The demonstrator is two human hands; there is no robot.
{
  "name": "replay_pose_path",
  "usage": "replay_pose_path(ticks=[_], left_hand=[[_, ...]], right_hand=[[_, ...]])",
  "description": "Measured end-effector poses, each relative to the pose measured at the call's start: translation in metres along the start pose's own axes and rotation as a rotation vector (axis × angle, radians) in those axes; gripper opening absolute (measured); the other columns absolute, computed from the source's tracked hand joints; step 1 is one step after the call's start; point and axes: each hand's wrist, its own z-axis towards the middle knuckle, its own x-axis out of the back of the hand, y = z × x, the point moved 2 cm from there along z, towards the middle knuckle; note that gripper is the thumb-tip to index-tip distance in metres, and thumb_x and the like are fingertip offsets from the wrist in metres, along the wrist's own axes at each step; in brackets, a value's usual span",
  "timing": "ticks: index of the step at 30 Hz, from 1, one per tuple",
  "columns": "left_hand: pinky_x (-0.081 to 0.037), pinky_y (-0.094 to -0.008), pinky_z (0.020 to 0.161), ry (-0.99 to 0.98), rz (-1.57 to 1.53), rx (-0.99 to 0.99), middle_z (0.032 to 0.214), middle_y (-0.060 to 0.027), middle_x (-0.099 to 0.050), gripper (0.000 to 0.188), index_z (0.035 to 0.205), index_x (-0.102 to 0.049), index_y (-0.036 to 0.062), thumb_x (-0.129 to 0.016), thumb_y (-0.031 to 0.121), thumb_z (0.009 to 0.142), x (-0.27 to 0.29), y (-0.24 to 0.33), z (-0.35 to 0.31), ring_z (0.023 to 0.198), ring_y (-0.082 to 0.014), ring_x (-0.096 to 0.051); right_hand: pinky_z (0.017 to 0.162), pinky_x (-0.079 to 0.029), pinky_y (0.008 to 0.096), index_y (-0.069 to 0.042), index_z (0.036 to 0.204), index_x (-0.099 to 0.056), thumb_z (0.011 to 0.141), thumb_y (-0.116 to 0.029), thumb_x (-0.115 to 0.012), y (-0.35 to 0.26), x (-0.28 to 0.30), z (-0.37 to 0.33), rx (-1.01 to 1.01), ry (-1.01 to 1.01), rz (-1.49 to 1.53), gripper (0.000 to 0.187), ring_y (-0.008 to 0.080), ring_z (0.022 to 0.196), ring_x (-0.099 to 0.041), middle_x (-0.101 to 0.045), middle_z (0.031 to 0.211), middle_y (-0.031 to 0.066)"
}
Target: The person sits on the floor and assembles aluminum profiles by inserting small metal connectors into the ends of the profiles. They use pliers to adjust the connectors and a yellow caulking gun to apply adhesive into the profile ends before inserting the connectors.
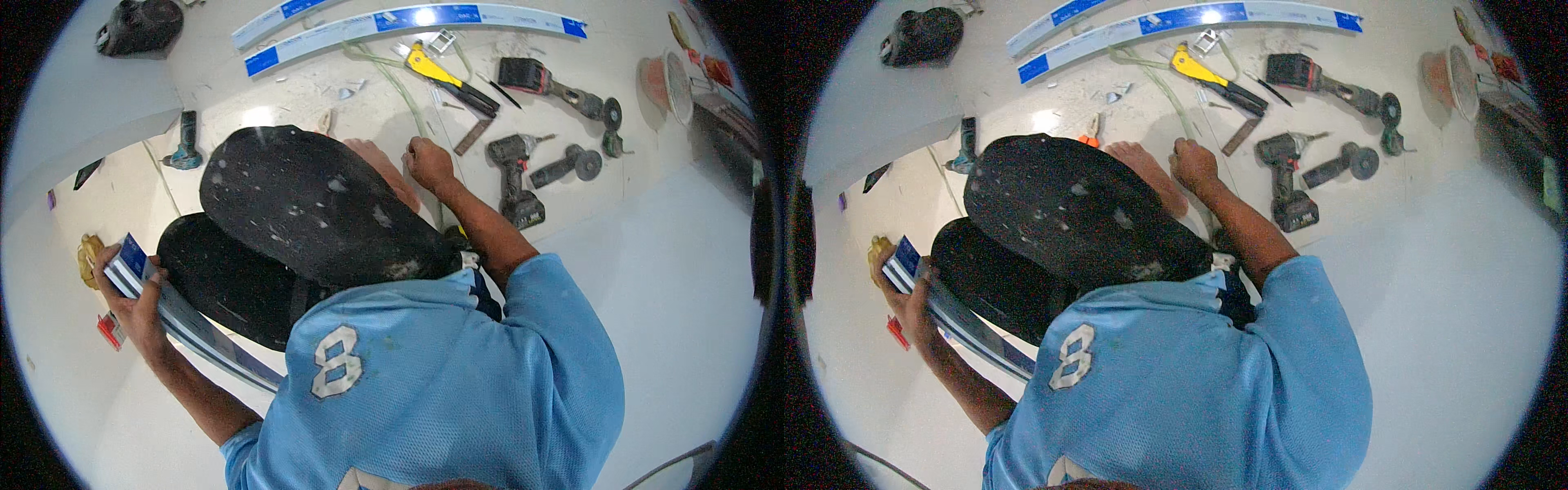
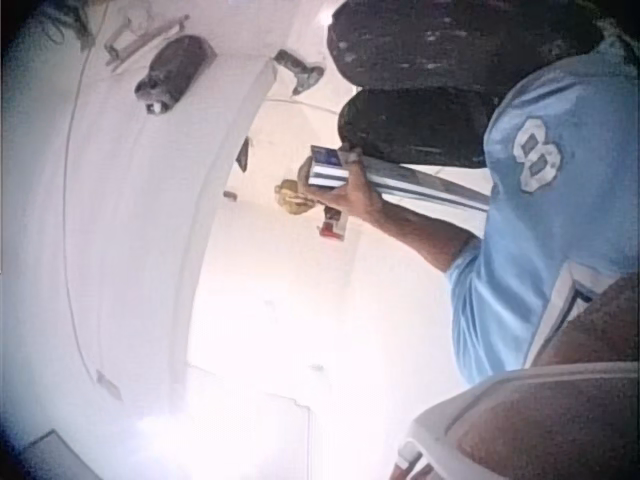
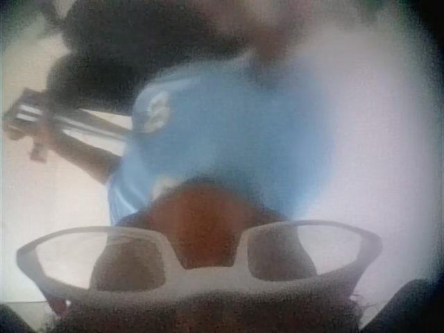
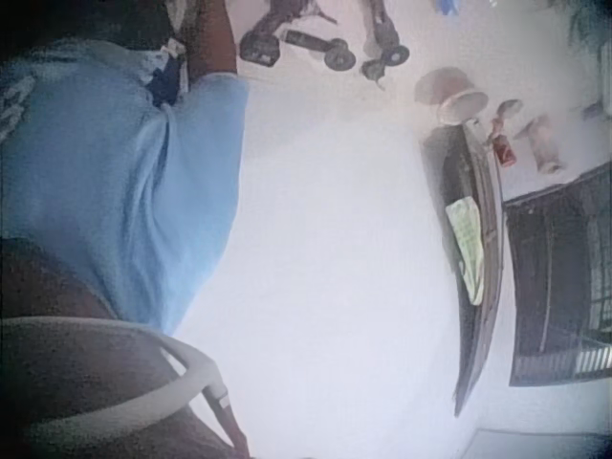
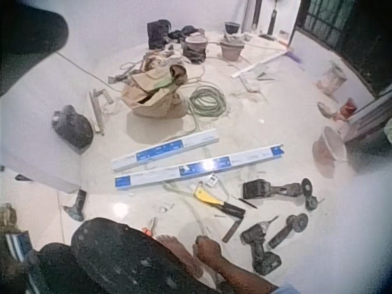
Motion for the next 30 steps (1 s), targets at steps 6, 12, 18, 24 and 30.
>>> replay_pose_path(ticks=[6,12,18,24,30], left_hand=[[-0.065,-0.0431,0.092,0.053,-0.033,0.088,0.127,-0.0169,-0.063,0.08,0.149,-0.05,0.0088,-0.071,-0.001,0.073,0.016,-0.012,-0.013,0.104,-0.0282,-0.074],[-0.066,-0.045,0.092,0.146,-0.017,0.142,0.131,-0.0147,-0.059,0.078,0.146,-0.05,0.0104,-0.071,-0.003,0.072,0.013,-0.018,-0.035,0.109,-0.0289,-0.074],[-0.065,-0.0415,0.092,0.075,-0.146,0.078,0.122,-0.0134,-0.064,0.075,0.144,-0.053,0.0123,-0.068,-0.002,0.072,0.003,-0.021,-0.02,0.108,-0.0254,-0.075],[-0.065,-0.0399,0.092,0.183,-0.184,0.179,0.128,-0.0154,-0.062,0.079,0.144,-0.053,0.0099,-0.067,-0.002,0.068,0.008,-0.032,-0.039,0.107,-0.0266,-0.075],[-0.065,-0.0425,0.092,0.151,-0.162,0.155,0.135,-0.0165,-0.058,0.084,0.146,-0.054,0.0142,-0.068,0.002,0.064,0.017,-0.049,-0.044,0.108,-0.03,-0.074]], right_hand=[[0.092,-0.058,0.0495,-0.008,0.121,-0.069,0.091,-0.017,-0.076,-0.067,-0.013,0.056,0.357,0.125,0.082,0.033,0.0399,0.114,-0.068,-0.067,0.123,0.0192],[0.102,-0.052,0.0519,-0.01,0.136,-0.067,0.095,-0.03,-0.075,-0.142,-0.036,0.122,0.8,0.064,-0.077,0.047,0.0346,0.124,-0.061,-0.062,0.136,0.0171],[0.102,-0.045,0.0534,-0.016,0.125,-0.073,0.1,-0.036,-0.066,-0.03,-0.105,0.231,0.894,-0.185,-0.086,0.033,0.0321,0.118,-0.062,-0.068,0.122,0.01],[0.086,-0.052,0.0484,-0.016,0.116,-0.075,0.091,-0.024,-0.075,-0.103,-0.002,0.179,1.003,0.128,-0.472,0.026,0.0327,0.103,-0.066,-0.074,0.111,0.0062],[0.088,-0.052,0.0477,-0.011,0.117,-0.074,0.086,-0.02,-0.082,-0.108,0.011,0.173,0.916,0.151,-0.486,0.033,0.0326,0.103,-0.066,-0.073,0.109,0.0079]])
